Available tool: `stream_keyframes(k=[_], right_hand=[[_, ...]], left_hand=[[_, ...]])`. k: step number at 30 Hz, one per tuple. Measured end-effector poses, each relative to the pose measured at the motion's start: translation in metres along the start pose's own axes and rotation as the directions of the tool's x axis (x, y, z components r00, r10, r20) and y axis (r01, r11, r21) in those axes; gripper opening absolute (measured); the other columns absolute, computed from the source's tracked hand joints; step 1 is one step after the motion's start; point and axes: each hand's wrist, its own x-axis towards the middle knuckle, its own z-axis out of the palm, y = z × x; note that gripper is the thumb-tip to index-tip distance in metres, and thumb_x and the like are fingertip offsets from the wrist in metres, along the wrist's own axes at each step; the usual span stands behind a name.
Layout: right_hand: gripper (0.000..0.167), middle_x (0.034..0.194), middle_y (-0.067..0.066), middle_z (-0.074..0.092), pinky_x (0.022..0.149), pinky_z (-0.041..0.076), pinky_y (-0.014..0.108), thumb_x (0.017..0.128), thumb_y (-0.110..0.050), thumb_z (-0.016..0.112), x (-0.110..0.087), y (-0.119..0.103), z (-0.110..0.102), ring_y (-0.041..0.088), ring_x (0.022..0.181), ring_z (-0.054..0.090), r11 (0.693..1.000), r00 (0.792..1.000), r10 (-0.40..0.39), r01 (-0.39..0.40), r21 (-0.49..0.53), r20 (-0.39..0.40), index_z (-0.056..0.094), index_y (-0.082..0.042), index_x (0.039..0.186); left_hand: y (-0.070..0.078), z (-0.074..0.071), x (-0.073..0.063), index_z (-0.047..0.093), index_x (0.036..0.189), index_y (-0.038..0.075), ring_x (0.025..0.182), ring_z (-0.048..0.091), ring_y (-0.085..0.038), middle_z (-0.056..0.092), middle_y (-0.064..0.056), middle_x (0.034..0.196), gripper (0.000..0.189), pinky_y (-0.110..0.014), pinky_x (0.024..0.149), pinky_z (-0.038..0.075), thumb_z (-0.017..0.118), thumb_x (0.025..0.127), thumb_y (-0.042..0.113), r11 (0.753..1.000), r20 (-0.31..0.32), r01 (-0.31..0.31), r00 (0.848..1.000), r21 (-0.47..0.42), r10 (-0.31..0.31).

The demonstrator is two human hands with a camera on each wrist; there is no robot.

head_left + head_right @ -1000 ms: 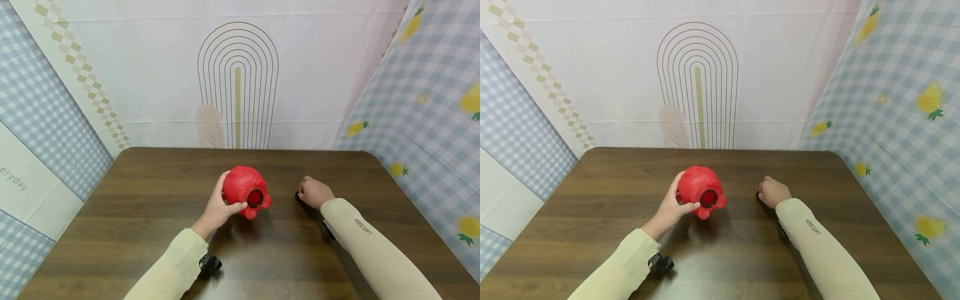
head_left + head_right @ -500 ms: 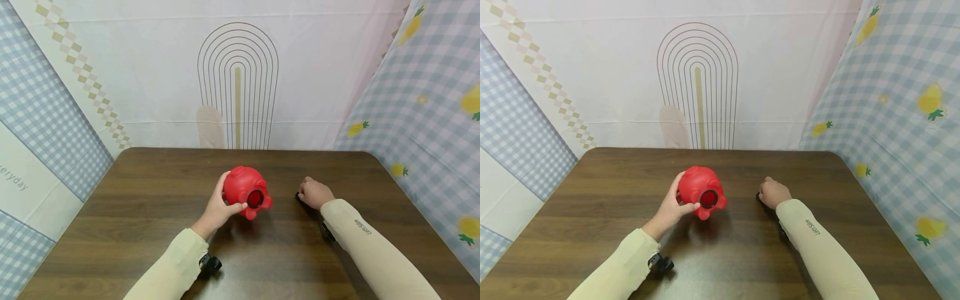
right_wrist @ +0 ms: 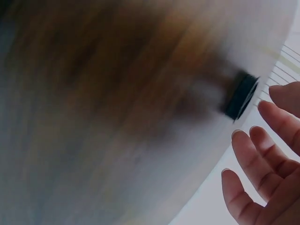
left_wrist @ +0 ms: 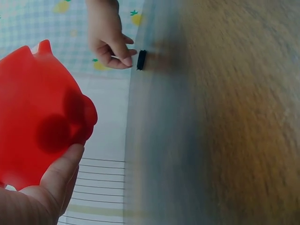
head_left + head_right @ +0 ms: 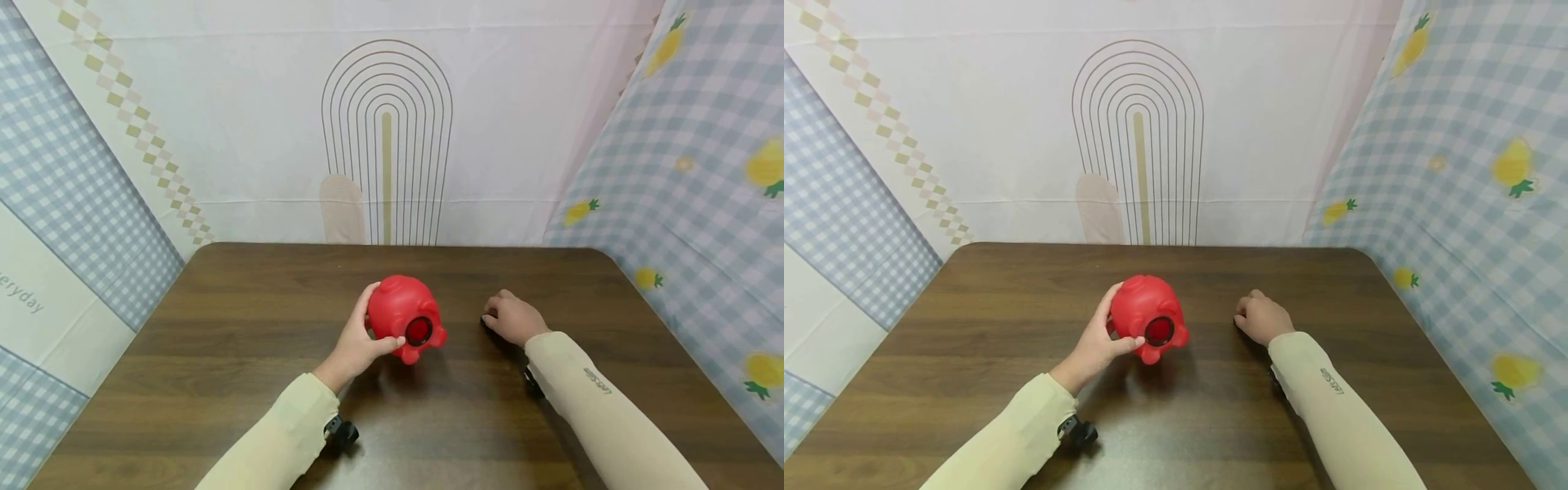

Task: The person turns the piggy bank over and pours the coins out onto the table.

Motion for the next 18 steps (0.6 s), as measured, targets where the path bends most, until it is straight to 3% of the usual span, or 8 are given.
stream_keyframes(k=[4, 10, 18], right_hand=[[0.016, 0.101, 0.011, 0.057, 0.08, 0.051, 0.047, 0.091, -0.019, 0.065, -0.001, -0.004, 0.004, 0.026, 0.087, 0.06, 0.998, 0.999, 0.003, 0.0, 0.069, -0.043, 0.069, -0.006, 0.099], [0.015, 0.102, 0.011, 0.059, 0.081, 0.051, 0.047, 0.09, -0.018, 0.065, -0.004, -0.012, 0.004, 0.027, 0.09, 0.062, 0.99, 0.997, -0.012, 0.024, 0.14, -0.081, 0.069, -0.007, 0.098], [0.019, 0.108, 0.013, 0.059, 0.083, 0.05, 0.046, 0.094, -0.017, 0.061, -0.009, -0.018, -0.001, 0.027, 0.094, 0.06, 0.963, 0.997, -0.01, 0.031, 0.268, -0.08, 0.067, -0.004, 0.106]], left_hand=[[-0.001, 0.0, 0.001, 0.03, 0.147, 0.027, 0.123, 0.045, -0.03, 0.043, -0.006, 0.138, 0.09, -0.044, 0.087, 0.054, 0.077, 0.073, 0.006, 1.0, 0.005, -0.023, 1.0, 0.009, 0.023], [-0.002, -0.002, 0.001, 0.029, 0.147, 0.024, 0.123, 0.045, -0.031, 0.042, -0.008, 0.139, 0.089, -0.043, 0.087, 0.053, 0.075, 0.073, 0.005, 0.998, 0.022, -0.063, 0.998, 0.006, 0.063], [-0.004, -0.002, -0.002, 0.028, 0.148, 0.024, 0.123, 0.044, -0.032, 0.038, -0.009, 0.141, 0.09, -0.042, 0.087, 0.054, 0.075, 0.073, 0.005, 0.997, 0.027, -0.076, 0.997, 0.017, 0.076]])
